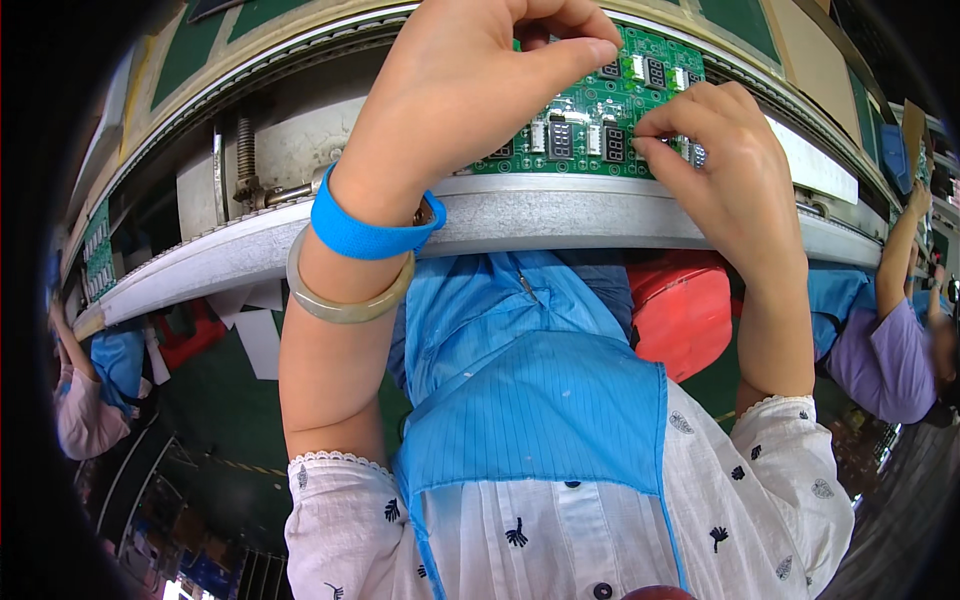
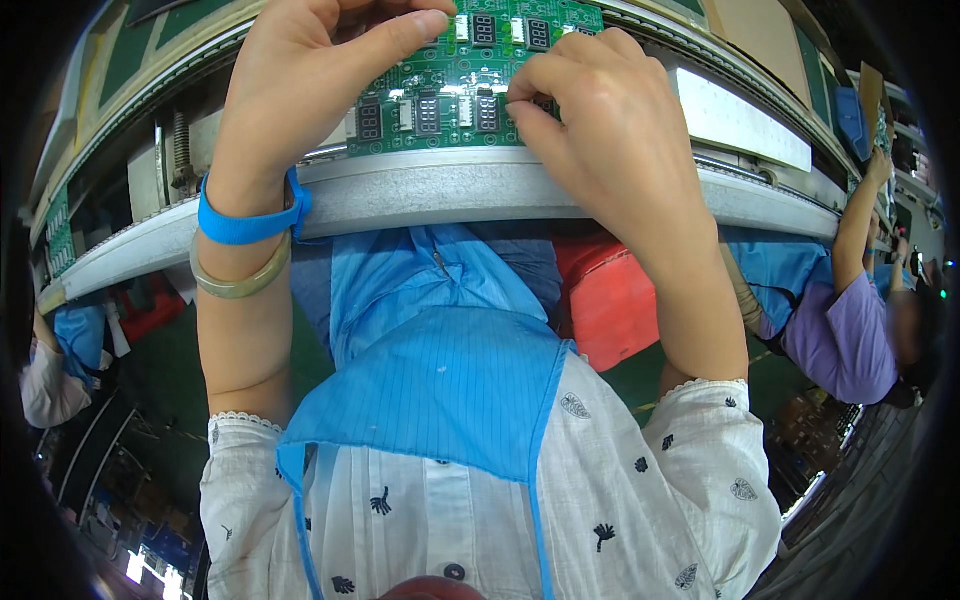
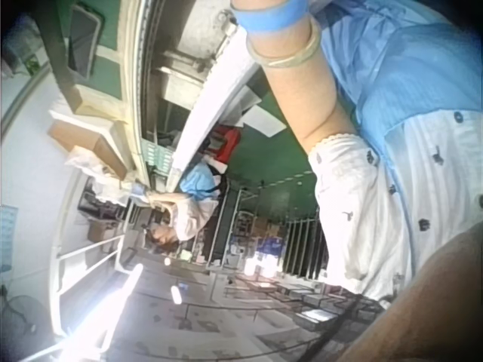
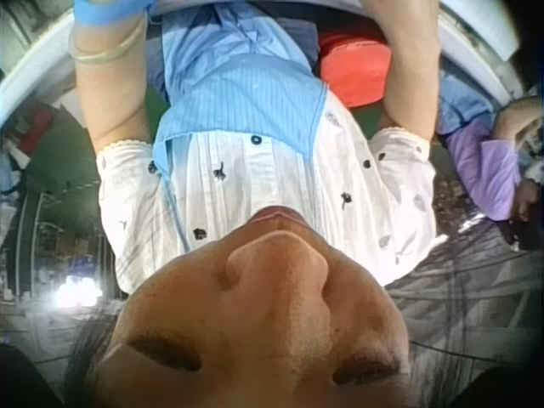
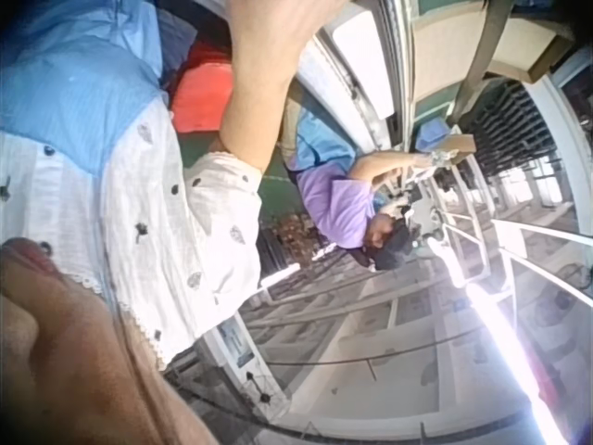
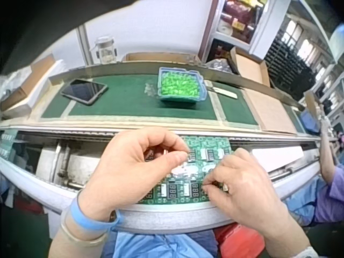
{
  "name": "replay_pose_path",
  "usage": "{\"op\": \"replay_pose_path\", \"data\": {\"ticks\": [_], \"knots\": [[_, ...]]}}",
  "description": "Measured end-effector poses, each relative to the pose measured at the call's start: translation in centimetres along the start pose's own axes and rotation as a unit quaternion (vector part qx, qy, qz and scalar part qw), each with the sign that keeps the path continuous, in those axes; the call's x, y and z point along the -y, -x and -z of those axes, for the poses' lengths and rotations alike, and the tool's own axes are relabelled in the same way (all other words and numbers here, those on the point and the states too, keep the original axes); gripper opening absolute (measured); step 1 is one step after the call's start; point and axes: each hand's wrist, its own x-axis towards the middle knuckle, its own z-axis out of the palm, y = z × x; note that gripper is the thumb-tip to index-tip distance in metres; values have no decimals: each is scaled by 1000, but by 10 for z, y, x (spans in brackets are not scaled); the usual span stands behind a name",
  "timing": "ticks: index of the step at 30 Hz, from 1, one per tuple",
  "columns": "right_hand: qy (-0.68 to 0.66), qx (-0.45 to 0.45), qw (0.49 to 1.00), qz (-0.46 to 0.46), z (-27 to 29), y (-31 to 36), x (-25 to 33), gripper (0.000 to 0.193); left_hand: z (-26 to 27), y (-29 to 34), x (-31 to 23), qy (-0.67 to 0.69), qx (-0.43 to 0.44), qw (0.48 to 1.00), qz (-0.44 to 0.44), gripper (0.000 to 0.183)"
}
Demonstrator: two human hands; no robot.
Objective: The person inserts small green electronic components into a green circuit board resting on a metal rail. They pick up components from a nearby container and place them into specific slots on the board, repeating this process for multiple units.
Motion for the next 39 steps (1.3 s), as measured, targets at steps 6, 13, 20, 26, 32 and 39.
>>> {"op": "replay_pose_path", "data": {"ticks": [6, 13, 20, 26, 32, 39], "knots": [[0, 4, 1000, 3, 1, 0, -1, 11, -1, 2, 2, -24, -3, 1000, -15, 12], [26, 6, 1000, 15, 2, 0, 1, 10, -2, 1, 3, -13, -4, 1000, -10, 12], [-42, -38, 998, -33, 10, 0, -18, 13, 1, 1, 5, 25, 7, 999, 24, 12], [-237, -161, 926, -244, -12, 13, -74, 17, -1, -1, 1, -5, 8, 999, 42, 13], [-307, -227, 870, -313, -27, 16, -100, 22, 4, -5, 19, -31, 45, 998, -34, 17], [-362, -250, 844, -306, -30, 22, -108, 24, -2, -1, 10, -93, 30, 994, -51, 17]]}}
